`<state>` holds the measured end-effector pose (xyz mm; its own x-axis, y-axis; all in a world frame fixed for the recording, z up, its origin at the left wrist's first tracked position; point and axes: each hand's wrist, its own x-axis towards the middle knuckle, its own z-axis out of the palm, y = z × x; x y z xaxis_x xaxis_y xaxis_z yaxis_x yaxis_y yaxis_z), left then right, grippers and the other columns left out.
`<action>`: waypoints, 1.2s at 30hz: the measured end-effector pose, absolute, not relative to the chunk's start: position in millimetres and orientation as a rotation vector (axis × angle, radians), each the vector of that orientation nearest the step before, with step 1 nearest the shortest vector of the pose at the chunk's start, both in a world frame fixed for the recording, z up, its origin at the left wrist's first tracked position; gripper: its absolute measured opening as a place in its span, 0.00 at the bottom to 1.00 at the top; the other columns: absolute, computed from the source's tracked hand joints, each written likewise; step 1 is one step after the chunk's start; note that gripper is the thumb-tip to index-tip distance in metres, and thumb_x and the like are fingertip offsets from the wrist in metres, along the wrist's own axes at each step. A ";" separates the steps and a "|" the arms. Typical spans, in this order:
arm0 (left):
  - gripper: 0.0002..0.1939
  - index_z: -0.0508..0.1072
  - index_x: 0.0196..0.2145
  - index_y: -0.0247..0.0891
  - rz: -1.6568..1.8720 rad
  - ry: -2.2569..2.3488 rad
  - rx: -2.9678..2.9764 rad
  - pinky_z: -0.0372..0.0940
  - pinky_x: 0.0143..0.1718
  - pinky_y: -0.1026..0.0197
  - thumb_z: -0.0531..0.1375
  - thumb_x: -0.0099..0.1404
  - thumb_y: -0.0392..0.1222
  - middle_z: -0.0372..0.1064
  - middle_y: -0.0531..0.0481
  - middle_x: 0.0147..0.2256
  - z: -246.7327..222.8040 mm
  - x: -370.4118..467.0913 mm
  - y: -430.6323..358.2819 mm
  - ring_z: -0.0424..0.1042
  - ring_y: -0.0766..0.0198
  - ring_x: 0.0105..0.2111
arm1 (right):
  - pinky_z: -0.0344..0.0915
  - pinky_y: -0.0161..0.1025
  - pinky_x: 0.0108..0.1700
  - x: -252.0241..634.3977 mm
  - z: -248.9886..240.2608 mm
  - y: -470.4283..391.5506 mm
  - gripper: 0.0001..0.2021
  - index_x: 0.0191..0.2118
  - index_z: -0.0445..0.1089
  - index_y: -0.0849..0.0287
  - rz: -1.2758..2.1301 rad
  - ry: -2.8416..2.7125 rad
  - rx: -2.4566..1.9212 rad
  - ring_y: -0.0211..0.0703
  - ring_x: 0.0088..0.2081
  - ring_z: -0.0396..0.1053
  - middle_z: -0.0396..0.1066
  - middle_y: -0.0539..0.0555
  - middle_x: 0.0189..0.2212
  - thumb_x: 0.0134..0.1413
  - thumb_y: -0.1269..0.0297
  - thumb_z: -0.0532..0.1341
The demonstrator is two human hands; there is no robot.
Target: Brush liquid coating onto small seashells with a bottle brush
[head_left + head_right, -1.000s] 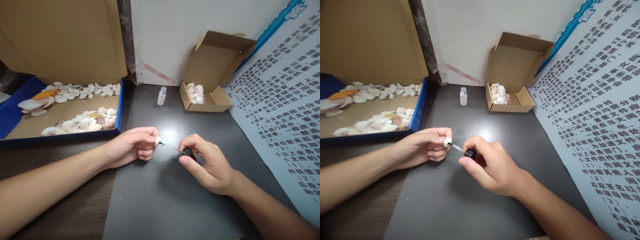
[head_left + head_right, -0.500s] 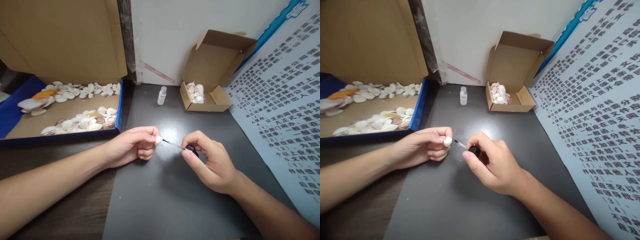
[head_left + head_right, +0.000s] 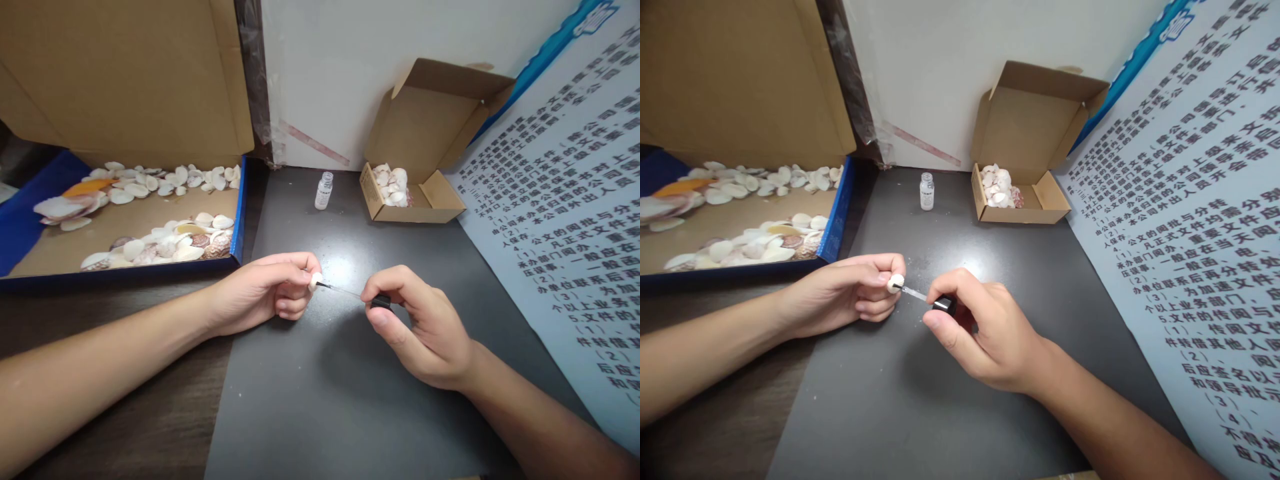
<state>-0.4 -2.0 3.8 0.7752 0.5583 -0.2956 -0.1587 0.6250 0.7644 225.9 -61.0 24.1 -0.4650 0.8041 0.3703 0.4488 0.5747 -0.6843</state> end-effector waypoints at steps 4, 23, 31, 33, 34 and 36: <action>0.04 0.64 0.31 0.37 0.434 0.561 0.794 0.41 0.24 0.64 0.55 0.65 0.34 0.45 0.59 0.21 5.1 0.3 -2.4 0.43 0.71 0.20 | 0.57 0.29 0.22 225.6 24.7 -61.4 0.02 0.41 0.61 0.55 0.661 -2.130 -1.026 0.32 0.19 0.60 0.61 0.42 0.20 0.65 0.66 0.56; 0.06 0.65 0.29 0.36 0.447 0.553 0.761 0.43 0.23 0.65 0.54 0.65 0.33 0.44 0.59 0.20 5.2 1.1 -3.0 0.43 0.71 0.20 | 0.57 0.31 0.22 225.8 27.8 -62.0 0.02 0.38 0.62 0.55 0.564 -2.135 -1.126 0.33 0.18 0.59 0.61 0.43 0.19 0.65 0.66 0.56; 0.05 0.64 0.29 0.36 0.454 0.571 0.761 0.45 0.22 0.67 0.55 0.64 0.35 0.46 0.59 0.20 5.5 1.3 -2.8 0.44 0.71 0.19 | 0.60 0.31 0.23 225.6 28.0 -61.7 0.01 0.39 0.61 0.55 0.641 -2.079 -1.048 0.33 0.20 0.62 0.63 0.44 0.22 0.64 0.68 0.55; 0.05 0.64 0.29 0.37 0.455 0.581 0.767 0.45 0.22 0.67 0.56 0.64 0.35 0.46 0.59 0.20 5.8 1.5 -3.3 0.44 0.71 0.20 | 0.60 0.30 0.23 225.7 26.9 -61.6 0.01 0.40 0.62 0.55 0.653 -2.082 -1.022 0.33 0.20 0.63 0.63 0.44 0.22 0.64 0.67 0.56; 0.05 0.64 0.29 0.37 0.457 0.586 0.770 0.45 0.22 0.67 0.56 0.63 0.35 0.46 0.59 0.20 5.9 1.6 -3.5 0.44 0.71 0.20 | 0.60 0.30 0.23 225.8 26.4 -61.6 0.01 0.41 0.62 0.55 0.658 -2.090 -1.018 0.34 0.20 0.63 0.63 0.44 0.21 0.65 0.66 0.56; 0.05 0.64 0.30 0.37 0.459 0.589 0.773 0.45 0.22 0.67 0.56 0.63 0.35 0.45 0.60 0.20 6.2 1.7 -3.8 0.43 0.71 0.20 | 0.59 0.30 0.23 225.9 26.0 -61.5 0.02 0.41 0.62 0.56 0.657 -2.109 -1.022 0.33 0.20 0.62 0.63 0.43 0.21 0.65 0.66 0.57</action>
